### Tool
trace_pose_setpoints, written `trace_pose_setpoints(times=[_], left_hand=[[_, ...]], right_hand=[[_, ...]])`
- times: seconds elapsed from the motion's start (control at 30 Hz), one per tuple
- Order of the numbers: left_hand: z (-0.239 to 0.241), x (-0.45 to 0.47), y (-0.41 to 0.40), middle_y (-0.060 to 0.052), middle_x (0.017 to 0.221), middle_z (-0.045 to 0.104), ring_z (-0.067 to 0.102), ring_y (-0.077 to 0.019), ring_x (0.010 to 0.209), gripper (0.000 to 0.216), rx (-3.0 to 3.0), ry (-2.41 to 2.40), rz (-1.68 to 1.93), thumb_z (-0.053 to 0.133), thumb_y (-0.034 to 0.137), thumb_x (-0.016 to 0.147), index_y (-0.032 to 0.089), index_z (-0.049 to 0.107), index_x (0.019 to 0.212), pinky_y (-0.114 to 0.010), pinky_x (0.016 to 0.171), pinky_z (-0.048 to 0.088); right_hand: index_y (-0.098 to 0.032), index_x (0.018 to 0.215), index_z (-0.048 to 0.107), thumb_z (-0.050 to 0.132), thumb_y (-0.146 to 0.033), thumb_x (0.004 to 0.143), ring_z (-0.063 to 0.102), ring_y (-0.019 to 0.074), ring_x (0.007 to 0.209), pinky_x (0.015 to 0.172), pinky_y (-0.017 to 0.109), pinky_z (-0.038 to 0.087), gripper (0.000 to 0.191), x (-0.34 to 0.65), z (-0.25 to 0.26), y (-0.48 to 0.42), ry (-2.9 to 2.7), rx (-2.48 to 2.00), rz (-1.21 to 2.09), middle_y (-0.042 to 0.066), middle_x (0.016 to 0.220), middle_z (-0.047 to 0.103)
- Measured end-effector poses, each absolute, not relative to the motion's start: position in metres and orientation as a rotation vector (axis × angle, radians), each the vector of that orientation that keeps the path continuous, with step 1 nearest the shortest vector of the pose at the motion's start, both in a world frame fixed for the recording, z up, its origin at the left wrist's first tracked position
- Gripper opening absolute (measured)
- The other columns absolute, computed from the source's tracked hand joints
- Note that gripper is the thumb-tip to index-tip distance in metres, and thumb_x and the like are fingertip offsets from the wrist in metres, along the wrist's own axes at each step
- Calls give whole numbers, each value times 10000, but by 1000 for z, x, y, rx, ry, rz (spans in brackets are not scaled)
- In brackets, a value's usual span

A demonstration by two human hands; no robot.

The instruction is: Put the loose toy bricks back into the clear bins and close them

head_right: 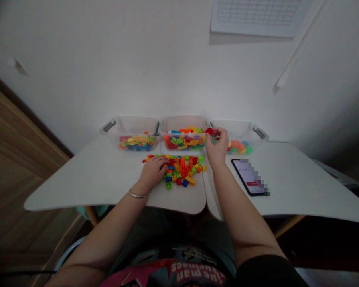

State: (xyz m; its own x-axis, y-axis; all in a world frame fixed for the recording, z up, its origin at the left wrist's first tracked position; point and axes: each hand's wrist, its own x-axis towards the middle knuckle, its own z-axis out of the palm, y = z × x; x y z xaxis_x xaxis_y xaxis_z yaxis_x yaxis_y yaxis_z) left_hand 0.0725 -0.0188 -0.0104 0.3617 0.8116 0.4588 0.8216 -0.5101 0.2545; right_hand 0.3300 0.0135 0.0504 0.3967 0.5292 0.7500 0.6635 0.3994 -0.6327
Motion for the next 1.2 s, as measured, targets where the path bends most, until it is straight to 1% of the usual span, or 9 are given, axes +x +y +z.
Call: trace_pose_setpoints(times=[0.13,0.23,0.33,0.57,0.7,0.8,0.87,1.0,1.2], left_hand=[[-13,71,-18,-51,1129,717,607,-225,1082,262,-2574,-1561,-872,484,216,902,220,723,1008,-418,1001,464],[-13,70,-18,-49,1135,715,606,-225,1083,264,-2575,-1558,-874,483,218,900,222,723,1009,-414,1005,460],[-13,70,-18,-47,1138,715,606,-222,1085,268,-2583,-1559,-865,476,219,905,215,720,1015,-409,1009,455],[-11,71,-18,-50,1144,713,606,-217,1082,262,-2587,-1574,-866,480,229,909,214,719,1015,-408,999,459],[-10,71,-19,-48,1137,716,610,-223,1076,260,-2592,-1574,-867,483,225,902,226,723,1001,-414,985,466],[-9,71,-20,-47,1140,716,613,-215,1076,266,-2600,-1571,-871,474,220,902,226,721,1004,-409,992,465],[-9,70,-20,-47,1136,716,613,-213,1074,264,-2598,-1580,-874,474,230,906,226,719,1004,-407,994,466],[-9,71,-21,-41,1142,716,613,-216,1075,259,-2587,-1587,-862,478,233,907,219,718,1004,-395,997,465],[-6,72,-22,-43,1155,714,617,-224,1075,261,-2576,-1583,-828,482,216,903,213,721,1008,-397,988,472]], right_hand=[[-201,947,598,555,-300,798,597,205,867,794,353,491,185,330,73,40,-1383,-1283,-132,60,941,662],[-182,887,646,570,-243,756,592,229,845,842,395,480,163,335,76,54,-1478,-1384,-150,81,898,682],[-166,862,675,552,-199,744,597,233,783,823,402,489,173,340,73,59,-1540,-1480,-95,96,864,691],[-168,842,700,566,-254,773,627,263,847,848,420,500,173,344,67,58,-1528,-1534,-71,114,882,706],[-148,978,688,552,-267,792,634,271,900,885,450,495,259,347,64,60,-1563,-1502,-87,133,972,712],[-139,1147,619,568,-282,791,633,263,949,905,457,497,387,352,62,60,-1615,-1402,-16,135,1064,699],[-156,1208,576,578,-294,790,627,249,995,923,449,496,439,354,60,55,-1627,-1320,46,128,1127,682],[-185,1174,585,559,-312,801,604,243,1065,937,438,490,395,354,43,27,-1558,-1261,29,117,1171,659],[-186,1056,638,508,-310,793,619,229,890,775,399,533,318,350,-12,-17,-1450,-1407,131,116,1048,658]])
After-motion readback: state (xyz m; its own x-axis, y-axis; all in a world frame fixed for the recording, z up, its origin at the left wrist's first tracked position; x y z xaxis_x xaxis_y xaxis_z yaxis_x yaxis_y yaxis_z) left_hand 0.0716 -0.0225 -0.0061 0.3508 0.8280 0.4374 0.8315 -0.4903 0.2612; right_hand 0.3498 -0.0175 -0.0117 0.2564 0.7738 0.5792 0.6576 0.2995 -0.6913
